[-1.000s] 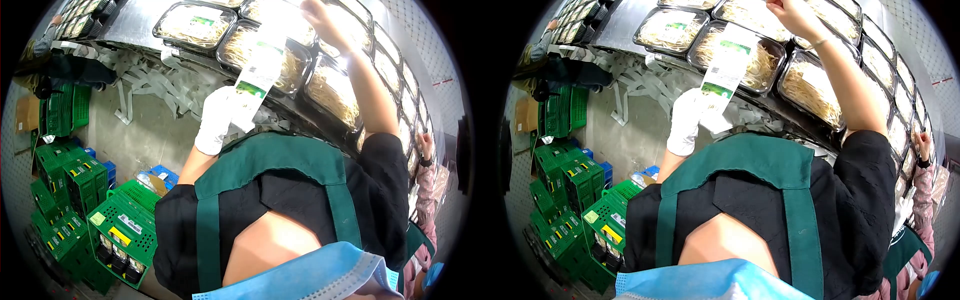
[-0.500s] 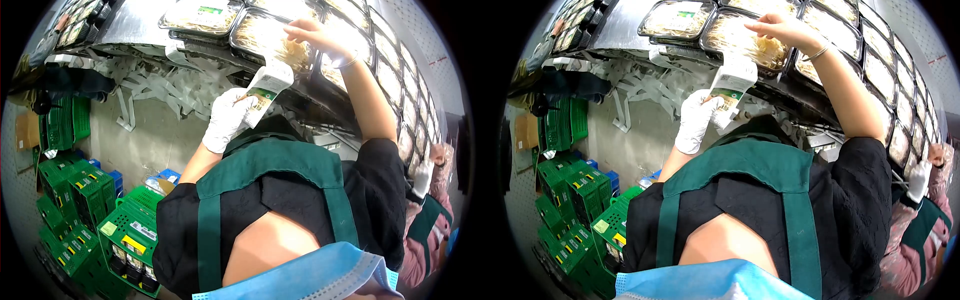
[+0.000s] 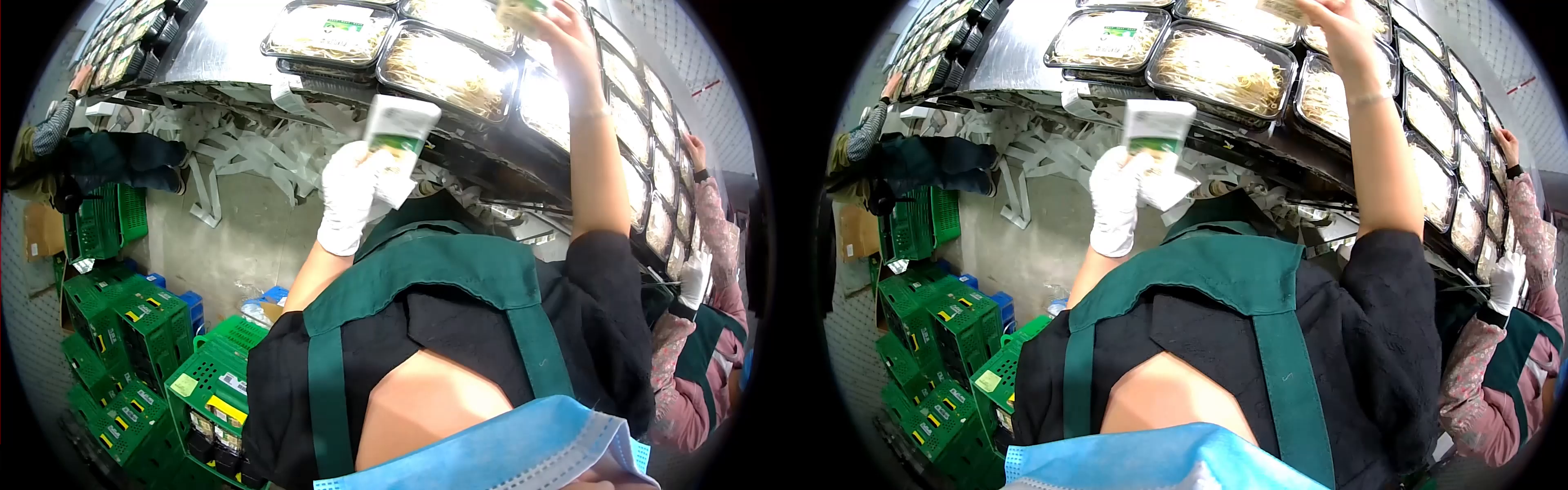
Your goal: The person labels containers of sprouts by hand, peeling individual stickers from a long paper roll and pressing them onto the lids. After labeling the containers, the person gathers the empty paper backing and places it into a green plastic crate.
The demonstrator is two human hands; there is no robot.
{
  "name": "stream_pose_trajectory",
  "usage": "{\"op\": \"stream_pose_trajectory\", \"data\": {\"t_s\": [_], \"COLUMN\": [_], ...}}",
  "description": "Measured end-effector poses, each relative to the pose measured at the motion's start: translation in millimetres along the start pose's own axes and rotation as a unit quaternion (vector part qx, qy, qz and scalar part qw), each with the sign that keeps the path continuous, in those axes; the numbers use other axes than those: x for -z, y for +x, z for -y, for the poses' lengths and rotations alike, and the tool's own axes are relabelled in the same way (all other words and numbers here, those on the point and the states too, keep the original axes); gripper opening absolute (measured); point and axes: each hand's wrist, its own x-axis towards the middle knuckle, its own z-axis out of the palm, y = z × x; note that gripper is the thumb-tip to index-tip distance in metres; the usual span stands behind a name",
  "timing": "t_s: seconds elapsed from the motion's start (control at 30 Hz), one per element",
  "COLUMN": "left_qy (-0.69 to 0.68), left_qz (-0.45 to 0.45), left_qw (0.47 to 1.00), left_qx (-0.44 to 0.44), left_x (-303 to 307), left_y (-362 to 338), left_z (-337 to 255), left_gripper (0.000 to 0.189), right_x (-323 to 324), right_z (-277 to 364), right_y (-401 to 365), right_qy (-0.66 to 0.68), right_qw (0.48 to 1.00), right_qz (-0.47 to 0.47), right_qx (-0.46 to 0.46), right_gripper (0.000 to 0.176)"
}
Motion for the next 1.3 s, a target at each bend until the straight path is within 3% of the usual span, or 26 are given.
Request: {"op": "stream_pose_trajectory", "data": {"t_s": [0.03, 0.07, 0.1, 0.13, 0.17, 0.23, 0.27, 0.3, 0.37, 0.4, 0.43, 0.5, 0.57, 0.6, 0.63, 0.7, 0.77, 0.83, 0.9, 0.93, 1.03, 1.07, 1.1, 1.2, 1.27, 1.3], "left_qy": [0.048, 0.049, 0.047, 0.021, -0.004, -0.032, -0.022, -0.011, 0.013, 0.010, 0.007, 0.013, 0.026, 0.009, -0.010, -0.035, 0.076, 0.123, 0.055, 0.030, 0.310, 0.304, 0.063, 0.101, 0.052, 0.011], "left_qz": [-0.027, -0.072, -0.117, -0.147, -0.177, -0.181, -0.178, -0.172, -0.110, -0.074, -0.056, -0.027, -0.031, -0.011, 0.006, 0.018, -0.013, -0.003, 0.005, 0.013, 0.017, 0.011, 0.020, 0.004, -0.022, -0.046], "left_qw": [0.996, 0.992, 0.984, 0.976, 0.965, 0.967, 0.969, 0.970, 0.983, 0.987, 0.991, 0.993, 0.996, 0.997, 0.996, 0.997, 0.995, 0.992, 0.995, 0.997, 0.945, 0.949, 0.998, 0.991, 0.997, 0.999], "left_qx": [-0.066, -0.094, -0.123, -0.159, -0.191, -0.178, -0.173, -0.170, -0.147, -0.144, -0.123, -0.115, -0.079, -0.082, -0.088, -0.067, -0.056, 0.003, -0.083, -0.065, -0.100, -0.078, 0.024, 0.089, 0.043, 0.011], "left_x": [11, 18, 23, 28, 33, 36, 34, 32, 21, 14, -2, -18, -35, -44, -53, -69, -73, -79, -97, -104, -82, -79, -80, -42, -2, 6], "left_y": [10, 15, 21, 29, 32, 30, 28, 28, 24, 22, 16, 15, 11, 10, 9, 2, -4, -9, -17, -20, -23, -25, -33, -40, -34, -32], "left_z": [4, 2, -1, -4, -7, -18, -20, -21, -18, -15, -20, -14, -15, -13, -11, -4, 6, -2, -9, -13, 0, 0, -3, -25, -3, 1], "left_gripper": [0.008, 0.008, 0.008, 0.009, 0.010, 0.011, 0.012, 0.013, 0.021, 0.025, 0.029, 0.032, 0.034, 0.035, 0.035, 0.033, 0.031, 0.026, 0.023, 0.022, 0.011, 0.011, 0.011, 0.021, 0.028, 0.030], "right_x": [-11, -20, -26, -38, -50, -52, -50, -43, -28, -19, -18, -12, -15, -11, -9, 2, 10, 16, 15, 14, 3, 1, -1, -4, -18, -28], "right_z": [2, -11, -55, -45, -32, -50, -36, -44, -49, -54, -63, -107, -40, -30, -21, 31, 55, 58, 48, 46, 43, 46, 49, 21, -3, -9], "right_y": [6, 18, 35, 30, 20, 29, 29, 32, 44, 45, 48, 70, 55, 46, 38, -17, -55, -74, -87, -93, -95, -87, -75, -4, -2, -9], "right_qy": [-0.040, -0.178, -0.168, -0.364, -0.545, -0.419, -0.526, -0.533, -0.556, -0.586, -0.626, -0.579, -0.669, -0.505, -0.321, -0.038, -0.199, -0.176, -0.126, -0.130, -0.159, -0.198, -0.237, -0.214, -0.219, -0.376], "right_qw": [0.998, 0.977, 0.985, 0.931, 0.838, 0.902, 0.848, 0.841, 0.780, 0.781, 0.724, 0.765, 0.681, 0.804, 0.891, 0.877, 0.848, 0.852, 0.851, 0.852, 0.857, 0.862, 0.864, 0.900, 0.905, 0.850], "right_qz": [0.014, 0.012, 0.011, -0.008, -0.025, 0.002, 0.037, 0.000, -0.015, 0.037, 0.056, 0.170, 0.242, 0.271, 0.293, 0.474, 0.458, 0.417, 0.452, 0.455, 0.417, 0.370, 0.321, 0.254, 0.276, 0.269], "right_qx": [-0.043, -0.113, -0.019, -0.003, 0.011, 0.108, 0.051, 0.095, 0.288, 0.212, 0.284, 0.227, 0.175, 0.158, 0.136, 0.070, 0.177, 0.264, 0.236, 0.223, 0.257, 0.283, 0.307, 0.283, 0.237, 0.253], "right_gripper": [0.032, 0.044, 0.043, 0.043, 0.043, 0.045, 0.050, 0.051, 0.054, 0.053, 0.052, 0.063, 0.058, 0.053, 0.048, 0.036, 0.022, 0.015, 0.010, 0.010, 0.015, 0.018, 0.021, 0.022, 0.022, 0.032]}}
